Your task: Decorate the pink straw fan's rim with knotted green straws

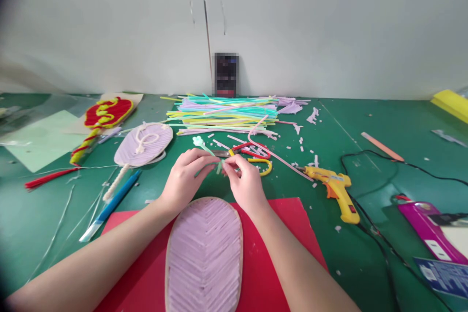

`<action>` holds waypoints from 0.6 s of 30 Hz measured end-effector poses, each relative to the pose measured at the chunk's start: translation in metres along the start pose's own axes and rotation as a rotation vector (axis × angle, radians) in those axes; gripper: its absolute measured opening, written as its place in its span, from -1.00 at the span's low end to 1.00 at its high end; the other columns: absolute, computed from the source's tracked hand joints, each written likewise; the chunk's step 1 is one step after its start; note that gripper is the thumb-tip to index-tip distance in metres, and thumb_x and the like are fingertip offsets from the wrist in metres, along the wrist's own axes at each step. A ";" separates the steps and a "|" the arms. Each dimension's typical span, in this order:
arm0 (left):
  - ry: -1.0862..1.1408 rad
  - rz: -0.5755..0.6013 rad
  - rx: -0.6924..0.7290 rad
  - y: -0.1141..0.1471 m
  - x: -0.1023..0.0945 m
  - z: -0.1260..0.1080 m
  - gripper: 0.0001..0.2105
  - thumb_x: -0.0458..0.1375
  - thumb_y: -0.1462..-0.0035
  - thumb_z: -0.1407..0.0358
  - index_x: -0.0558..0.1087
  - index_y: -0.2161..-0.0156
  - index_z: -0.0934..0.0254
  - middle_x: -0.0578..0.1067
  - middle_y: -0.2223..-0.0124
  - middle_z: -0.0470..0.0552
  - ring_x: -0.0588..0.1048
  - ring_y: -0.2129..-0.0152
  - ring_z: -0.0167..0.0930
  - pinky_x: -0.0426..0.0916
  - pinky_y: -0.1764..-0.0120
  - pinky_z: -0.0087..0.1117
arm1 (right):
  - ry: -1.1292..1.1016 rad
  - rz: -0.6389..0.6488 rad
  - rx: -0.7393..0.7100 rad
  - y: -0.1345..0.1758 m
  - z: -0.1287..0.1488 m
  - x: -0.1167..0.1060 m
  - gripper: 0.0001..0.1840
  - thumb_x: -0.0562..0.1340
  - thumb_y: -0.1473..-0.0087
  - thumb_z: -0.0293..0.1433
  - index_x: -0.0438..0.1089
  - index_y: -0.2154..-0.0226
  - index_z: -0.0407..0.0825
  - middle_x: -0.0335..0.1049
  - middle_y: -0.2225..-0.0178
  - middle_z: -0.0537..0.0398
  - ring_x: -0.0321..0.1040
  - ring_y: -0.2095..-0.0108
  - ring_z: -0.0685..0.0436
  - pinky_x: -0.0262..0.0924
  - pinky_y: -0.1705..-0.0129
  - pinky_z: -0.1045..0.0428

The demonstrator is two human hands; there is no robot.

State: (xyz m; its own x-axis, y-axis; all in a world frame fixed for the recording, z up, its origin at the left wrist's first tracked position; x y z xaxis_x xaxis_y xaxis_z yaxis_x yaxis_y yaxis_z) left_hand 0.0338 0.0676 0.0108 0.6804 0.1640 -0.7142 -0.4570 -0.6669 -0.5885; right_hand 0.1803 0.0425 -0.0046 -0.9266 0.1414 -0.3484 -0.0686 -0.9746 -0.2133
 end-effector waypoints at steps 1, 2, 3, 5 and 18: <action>-0.006 0.005 -0.003 0.000 -0.001 -0.001 -0.85 0.05 -0.19 0.30 0.44 0.18 0.19 0.48 0.21 -0.03 0.42 0.29 -0.43 0.24 0.24 -0.39 | 0.001 -0.001 0.003 0.000 0.000 0.000 -0.83 0.13 -0.12 -0.27 0.30 0.40 -0.02 0.38 0.50 0.10 0.38 0.46 -0.06 0.24 0.47 0.09; -0.010 0.014 -0.008 -0.001 -0.001 -0.001 -0.86 0.05 -0.20 0.31 0.43 0.19 0.21 0.49 0.21 -0.03 0.42 0.28 -0.42 0.24 0.23 -0.38 | 0.002 0.001 0.007 0.000 0.001 0.000 -0.82 0.13 -0.12 -0.27 0.29 0.41 -0.02 0.38 0.49 0.10 0.39 0.46 -0.07 0.25 0.46 0.08; -0.015 0.025 -0.018 -0.001 -0.001 -0.002 -0.87 0.05 -0.19 0.32 0.42 0.20 0.23 0.49 0.21 -0.02 0.42 0.27 -0.41 0.24 0.23 -0.38 | 0.005 0.003 0.011 0.000 0.001 0.001 -0.82 0.12 -0.12 -0.26 0.29 0.41 -0.02 0.38 0.49 0.09 0.39 0.46 -0.07 0.25 0.46 0.08; -0.023 0.052 -0.047 -0.002 0.000 -0.002 -0.91 0.06 -0.19 0.33 0.39 0.22 0.25 0.49 0.24 -0.02 0.42 0.28 -0.39 0.25 0.23 -0.37 | 0.011 0.012 0.016 0.000 0.002 0.001 -0.82 0.12 -0.12 -0.26 0.29 0.41 -0.01 0.38 0.49 0.09 0.38 0.46 -0.07 0.24 0.46 0.08; -0.155 0.265 0.007 -0.003 0.008 -0.005 -0.90 -0.04 -0.24 0.35 0.31 0.21 0.27 0.43 0.24 -0.01 0.38 0.30 -0.35 0.21 0.28 -0.34 | 0.158 0.040 -0.078 -0.002 -0.001 0.000 -0.84 0.10 -0.13 -0.31 0.34 0.38 0.00 0.38 0.46 0.07 0.32 0.49 -0.07 0.23 0.42 0.04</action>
Point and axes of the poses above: each hand's wrist, its own y-axis away from the middle knuckle, its own x-axis out of the palm, z = x × y, the point moved 4 cm from there along -y, towards the middle knuckle
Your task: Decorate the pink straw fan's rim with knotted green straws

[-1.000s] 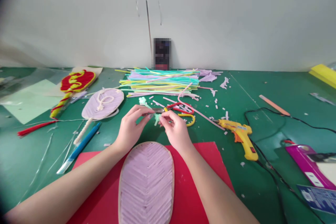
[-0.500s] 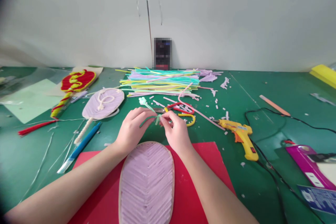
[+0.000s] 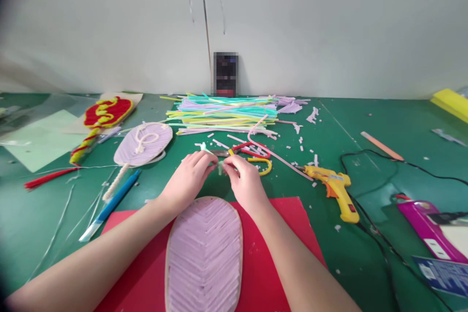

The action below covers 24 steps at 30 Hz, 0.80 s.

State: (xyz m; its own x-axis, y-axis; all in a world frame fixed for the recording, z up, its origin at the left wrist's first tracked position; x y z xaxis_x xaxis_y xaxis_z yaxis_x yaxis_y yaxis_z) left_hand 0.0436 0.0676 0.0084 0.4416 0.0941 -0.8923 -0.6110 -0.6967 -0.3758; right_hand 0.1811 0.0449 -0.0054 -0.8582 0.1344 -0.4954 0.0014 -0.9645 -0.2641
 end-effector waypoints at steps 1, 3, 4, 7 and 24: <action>-0.023 0.016 0.010 0.000 0.001 0.000 -0.90 -0.04 -0.24 0.35 0.31 0.22 0.27 0.43 0.24 -0.01 0.37 0.31 -0.35 0.20 0.28 -0.34 | 0.017 0.002 -0.020 0.000 0.000 0.000 -0.84 0.09 -0.14 -0.33 0.34 0.39 -0.01 0.37 0.46 0.08 0.32 0.48 -0.07 0.22 0.40 0.04; -0.043 0.039 0.019 0.000 0.003 -0.001 -0.90 -0.04 -0.24 0.35 0.31 0.24 0.27 0.42 0.25 -0.02 0.37 0.32 -0.36 0.19 0.29 -0.34 | 0.049 0.008 -0.064 0.000 0.000 0.001 -0.83 0.08 -0.14 -0.35 0.34 0.41 -0.01 0.36 0.47 0.09 0.32 0.47 -0.07 0.22 0.37 0.04; -0.043 0.047 0.019 -0.001 0.003 0.000 -0.90 -0.05 -0.24 0.35 0.31 0.25 0.27 0.42 0.26 -0.03 0.37 0.32 -0.36 0.19 0.30 -0.35 | 0.063 0.012 -0.081 0.000 0.000 0.001 -0.82 0.08 -0.15 -0.36 0.34 0.42 -0.01 0.36 0.47 0.09 0.32 0.46 -0.07 0.22 0.36 0.04; -0.022 0.063 0.021 -0.001 0.004 0.000 -0.88 -0.06 -0.25 0.36 0.30 0.28 0.27 0.40 0.29 -0.03 0.36 0.34 -0.37 0.20 0.30 -0.35 | 0.087 0.018 -0.101 0.000 0.001 0.001 -0.81 0.07 -0.15 -0.36 0.34 0.42 0.00 0.37 0.47 0.09 0.33 0.44 -0.08 0.22 0.34 0.04; 0.060 0.048 0.033 -0.002 0.001 0.000 -0.85 -0.11 -0.25 0.39 0.31 0.22 0.26 0.42 0.25 -0.01 0.36 0.30 -0.37 0.22 0.26 -0.34 | -0.076 0.021 0.062 0.000 0.000 0.000 -0.84 0.11 -0.11 -0.30 0.34 0.40 0.00 0.38 0.45 0.07 0.32 0.50 -0.06 0.25 0.44 0.05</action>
Point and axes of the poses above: each hand's wrist, its own y-axis away from the middle knuckle, its own x-axis out of the palm, z = x × y, the point moved 4 cm from there along -y, towards the middle knuckle
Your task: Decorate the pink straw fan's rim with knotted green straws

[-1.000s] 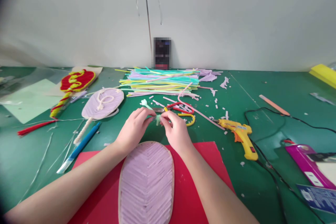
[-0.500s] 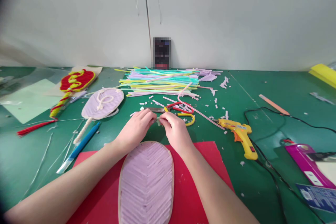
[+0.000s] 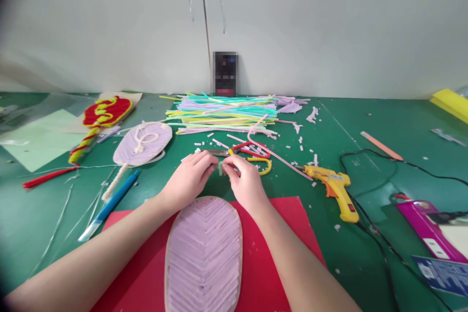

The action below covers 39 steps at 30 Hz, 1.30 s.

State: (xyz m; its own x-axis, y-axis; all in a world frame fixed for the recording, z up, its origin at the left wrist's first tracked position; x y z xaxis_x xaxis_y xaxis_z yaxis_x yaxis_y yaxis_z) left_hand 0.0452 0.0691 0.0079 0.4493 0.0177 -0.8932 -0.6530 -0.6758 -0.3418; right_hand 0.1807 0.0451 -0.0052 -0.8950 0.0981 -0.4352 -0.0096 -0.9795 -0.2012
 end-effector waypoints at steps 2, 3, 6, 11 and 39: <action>-0.013 -0.010 -0.005 0.000 -0.001 -0.001 -0.84 -0.11 -0.25 0.39 0.31 0.24 0.27 0.42 0.26 -0.01 0.35 0.32 -0.36 0.21 0.27 -0.33 | -0.024 -0.010 0.013 0.000 0.001 0.001 -0.84 0.12 -0.10 -0.29 0.34 0.41 0.00 0.36 0.47 0.09 0.29 0.54 -0.04 0.25 0.46 0.05; -0.021 -0.013 -0.010 0.000 -0.001 -0.002 -0.84 -0.12 -0.24 0.40 0.31 0.25 0.27 0.42 0.27 0.00 0.35 0.32 -0.36 0.21 0.27 -0.33 | -0.037 -0.014 0.021 0.000 0.001 0.001 -0.84 0.12 -0.10 -0.29 0.34 0.41 0.00 0.36 0.48 0.10 0.28 0.55 -0.04 0.24 0.47 0.05; -0.061 -0.011 -0.018 0.001 -0.002 -0.003 -0.84 -0.11 -0.23 0.42 0.32 0.26 0.28 0.41 0.29 0.02 0.34 0.33 -0.34 0.20 0.28 -0.32 | -0.086 -0.018 0.052 0.001 0.002 0.003 -0.84 0.14 -0.08 -0.27 0.33 0.43 0.00 0.35 0.49 0.11 0.27 0.58 -0.02 0.24 0.49 0.06; -0.162 -0.008 -0.015 0.001 -0.004 -0.008 -0.84 -0.10 -0.22 0.40 0.32 0.28 0.28 0.41 0.30 0.02 0.33 0.34 -0.32 0.17 0.33 -0.30 | -0.152 -0.022 0.101 0.000 0.001 0.004 -0.82 0.17 -0.05 -0.23 0.32 0.43 -0.01 0.35 0.50 0.11 0.31 0.54 -0.05 0.26 0.48 0.06; 0.483 -0.103 -0.359 0.005 0.007 0.006 -0.87 -0.01 -0.19 0.34 0.33 0.37 0.27 0.43 0.39 -0.10 0.38 0.44 -0.48 0.23 0.34 -0.50 | -0.415 -0.063 0.176 0.000 -0.006 0.009 -0.79 0.24 0.02 -0.21 0.33 0.44 -0.02 0.37 0.51 0.15 0.34 0.50 -0.02 0.31 0.45 0.07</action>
Point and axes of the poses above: each hand's wrist, its own y-axis away from the middle knuckle, its own x-axis out of the palm, z = x × y, the point moved 4 cm from there along -y, towards the middle knuckle
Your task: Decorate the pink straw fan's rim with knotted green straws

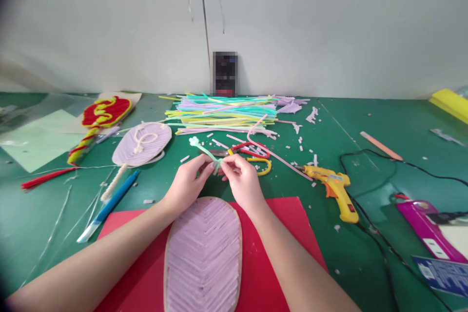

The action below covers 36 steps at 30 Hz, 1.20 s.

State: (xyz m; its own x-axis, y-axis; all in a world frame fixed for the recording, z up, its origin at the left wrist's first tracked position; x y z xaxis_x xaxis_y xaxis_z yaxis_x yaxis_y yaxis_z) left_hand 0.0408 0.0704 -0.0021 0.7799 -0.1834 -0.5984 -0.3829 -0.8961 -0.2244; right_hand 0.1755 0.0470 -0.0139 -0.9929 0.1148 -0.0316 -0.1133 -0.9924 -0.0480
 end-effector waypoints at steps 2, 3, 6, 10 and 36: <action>0.027 -0.013 -0.010 0.000 -0.001 -0.001 -0.85 0.01 -0.18 0.33 0.32 0.41 0.28 0.41 0.45 -0.12 0.35 0.50 -0.51 0.21 0.39 -0.51 | 0.030 0.010 -0.024 0.001 0.002 0.002 -0.80 0.23 0.01 -0.22 0.33 0.45 -0.01 0.36 0.51 0.15 0.34 0.49 -0.03 0.31 0.44 0.07; 0.044 -0.021 -0.011 0.000 -0.001 -0.002 -0.85 0.01 -0.18 0.32 0.32 0.41 0.28 0.40 0.45 -0.13 0.34 0.51 -0.51 0.21 0.40 -0.52 | 0.035 0.013 -0.029 0.002 0.002 0.003 -0.80 0.23 0.01 -0.22 0.33 0.45 -0.01 0.35 0.51 0.15 0.34 0.49 -0.03 0.32 0.44 0.06; 0.095 -0.049 0.006 -0.001 -0.002 -0.002 -0.90 0.01 -0.17 0.35 0.34 0.35 0.28 0.42 0.41 -0.11 0.36 0.47 -0.50 0.24 0.36 -0.51 | 0.023 0.026 -0.022 0.002 0.001 0.005 -0.78 0.24 0.02 -0.21 0.31 0.47 -0.01 0.35 0.53 0.16 0.36 0.49 -0.04 0.33 0.43 0.05; 0.155 -0.066 -0.023 -0.003 -0.002 0.003 -0.92 0.04 -0.14 0.37 0.32 0.38 0.28 0.42 0.41 -0.11 0.38 0.46 -0.50 0.28 0.34 -0.49 | 0.005 0.051 0.019 0.002 -0.001 0.006 -0.75 0.22 0.00 -0.17 0.32 0.46 -0.02 0.40 0.52 0.13 0.39 0.48 -0.07 0.34 0.42 0.03; 0.303 -0.030 -0.106 -0.006 0.003 0.014 -0.87 0.00 -0.17 0.27 0.31 0.34 0.27 0.42 0.41 -0.10 0.39 0.49 -0.49 0.28 0.37 -0.48 | -0.107 0.035 0.096 0.000 -0.004 0.001 -0.78 0.30 0.08 -0.24 0.36 0.43 -0.05 0.46 0.49 0.12 0.45 0.42 -0.07 0.42 0.40 0.02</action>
State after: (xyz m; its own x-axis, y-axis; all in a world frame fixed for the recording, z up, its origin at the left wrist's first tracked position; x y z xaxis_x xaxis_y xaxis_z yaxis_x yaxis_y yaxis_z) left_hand 0.0386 0.0810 -0.0134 0.9083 -0.2537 -0.3325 -0.3158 -0.9373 -0.1476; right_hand 0.1742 0.0475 -0.0180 -0.9939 0.0798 0.0756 -0.0763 -0.9960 0.0475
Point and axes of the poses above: each hand's wrist, its own y-axis away from the middle knuckle, its own x-axis out of the palm, z = x × y, the point moved 4 cm from there along -y, towards the middle knuckle
